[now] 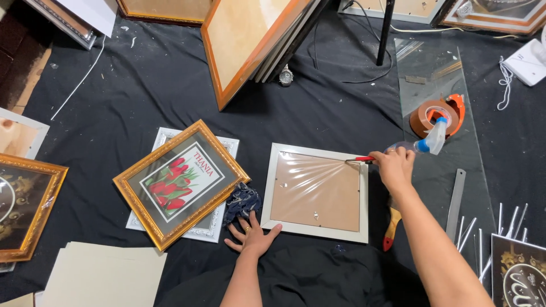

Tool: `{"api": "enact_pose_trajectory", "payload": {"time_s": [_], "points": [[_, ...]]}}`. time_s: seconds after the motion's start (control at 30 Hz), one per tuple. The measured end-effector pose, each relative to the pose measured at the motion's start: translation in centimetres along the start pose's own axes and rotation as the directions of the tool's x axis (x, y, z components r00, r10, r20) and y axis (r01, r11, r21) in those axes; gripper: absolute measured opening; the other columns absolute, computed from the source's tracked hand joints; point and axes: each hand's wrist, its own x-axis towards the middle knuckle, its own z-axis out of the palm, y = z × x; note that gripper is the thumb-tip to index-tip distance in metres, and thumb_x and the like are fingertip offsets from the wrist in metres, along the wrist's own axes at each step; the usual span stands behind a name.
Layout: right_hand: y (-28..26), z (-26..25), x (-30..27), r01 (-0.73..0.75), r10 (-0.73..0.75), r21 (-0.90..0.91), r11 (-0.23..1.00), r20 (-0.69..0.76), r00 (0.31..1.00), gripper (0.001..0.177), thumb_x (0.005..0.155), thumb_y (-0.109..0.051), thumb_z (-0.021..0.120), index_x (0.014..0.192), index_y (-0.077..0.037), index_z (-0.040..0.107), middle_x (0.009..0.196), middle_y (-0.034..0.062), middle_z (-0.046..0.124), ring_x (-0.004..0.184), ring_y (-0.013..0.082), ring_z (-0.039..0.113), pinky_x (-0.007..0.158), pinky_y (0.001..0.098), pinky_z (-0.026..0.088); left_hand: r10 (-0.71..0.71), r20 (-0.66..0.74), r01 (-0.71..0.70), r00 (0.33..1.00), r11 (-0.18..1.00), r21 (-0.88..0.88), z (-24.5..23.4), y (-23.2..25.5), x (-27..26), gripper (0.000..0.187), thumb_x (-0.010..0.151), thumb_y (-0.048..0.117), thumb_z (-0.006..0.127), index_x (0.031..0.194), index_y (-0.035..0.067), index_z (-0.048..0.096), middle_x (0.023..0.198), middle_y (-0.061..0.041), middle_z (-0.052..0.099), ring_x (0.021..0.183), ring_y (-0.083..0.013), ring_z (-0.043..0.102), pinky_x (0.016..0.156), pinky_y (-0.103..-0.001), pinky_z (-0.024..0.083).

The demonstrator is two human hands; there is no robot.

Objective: Cleaning the glass of a picture frame and trimming excess film or backing using a utility knife.

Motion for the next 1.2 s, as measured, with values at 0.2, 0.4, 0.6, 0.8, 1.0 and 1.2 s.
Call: {"api": "enact_pose_trajectory", "payload": {"time_s": [0.2, 0.4, 0.6, 0.8, 1.0, 1.2], "points": [[0.0, -0.1, -0.2, -0.03, 0.029, 0.011, 0.999, 0.055, 0.998, 0.027, 0.1, -0.034, 0.06, 0.12, -0.03, 0.078, 0.11, 0.0039, 0.075, 0.101, 0.0261, 0.055, 0.098, 0.0425, 0.032, 0.002, 0.007, -0.002, 1.0, 1.0, -0.007, -0.3, 0.1, -0.4, 0.115, 0.079, 0.087, 0.05, 0.163, 0.028, -0.001, 0.171, -0.017, -0.012, 0.151, -0.0498, -0.025, 0.11, -0.072, -0.015], [0.8, 1.0, -0.6, 0.002, -0.006, -0.041, 0.999, -0.089, 0.996, 0.022, 0.097, -0.031, 0.064, 0.112, -0.032, 0.08, 0.104, 0.0026, 0.074, 0.096, 0.0249, 0.054, 0.097, 0.0419, 0.033, 0.007, -0.004, -0.007, 1.0, 1.0, -0.004, 0.0, 0.0, 0.0, 0.116, 0.078, 0.088, 0.05, 0.163, 0.028, -0.001, 0.171, -0.017, -0.011, 0.151, -0.0499, -0.025, 0.109, -0.073, -0.014], [2.1, 1.3, -1.2, 0.003, -0.017, -0.118, 0.993, -0.11, 0.994, 0.024, 0.095, -0.031, 0.066, 0.115, -0.033, 0.079, 0.102, 0.0014, 0.075, 0.099, 0.023, 0.057, 0.102, 0.0428, 0.032, 0.005, 0.002, -0.005, 1.0, 1.0, -0.009, -0.1, 0.0, -0.1, 0.116, 0.079, 0.087, 0.05, 0.163, 0.028, -0.002, 0.171, -0.017, -0.014, 0.15, -0.0497, -0.028, 0.109, -0.073, -0.015], [1.7, 1.3, -1.0, -0.017, 0.002, -0.123, 0.992, -0.115, 0.993, 0.023, 0.093, -0.034, 0.066, 0.111, -0.033, 0.08, 0.106, 0.0052, 0.075, 0.099, 0.0247, 0.056, 0.102, 0.0429, 0.033, -0.001, -0.001, 0.001, 1.0, 1.0, -0.011, 0.1, -0.1, 0.1, 0.117, 0.078, 0.087, 0.051, 0.163, 0.028, -0.002, 0.171, -0.016, -0.013, 0.151, -0.0491, -0.027, 0.109, -0.073, -0.015], [1.1, -0.3, -1.1, -0.022, 0.008, -0.231, 0.973, -0.063, 0.998, 0.026, 0.092, -0.027, 0.066, 0.113, -0.031, 0.079, 0.106, 0.0068, 0.076, 0.102, 0.0241, 0.057, 0.107, 0.0418, 0.034, 0.005, -0.004, -0.005, 1.0, 1.0, -0.002, 0.0, 0.0, 0.0, 0.116, 0.078, 0.088, 0.05, 0.163, 0.028, -0.001, 0.171, -0.017, -0.012, 0.151, -0.0495, -0.026, 0.109, -0.073, -0.014], [0.4, -2.0, -0.7, -0.002, -0.032, -0.231, 0.973, -0.143, 0.989, 0.022, 0.09, -0.026, 0.065, 0.105, -0.027, 0.081, 0.103, 0.0055, 0.074, 0.1, 0.0239, 0.053, 0.101, 0.0405, 0.032, -0.001, 0.018, 0.001, 1.0, 1.0, 0.0, -0.5, 0.2, -0.7, 0.117, 0.078, 0.088, 0.049, 0.164, 0.027, -0.002, 0.171, -0.017, -0.011, 0.151, -0.0496, -0.026, 0.11, -0.072, -0.015]]}}
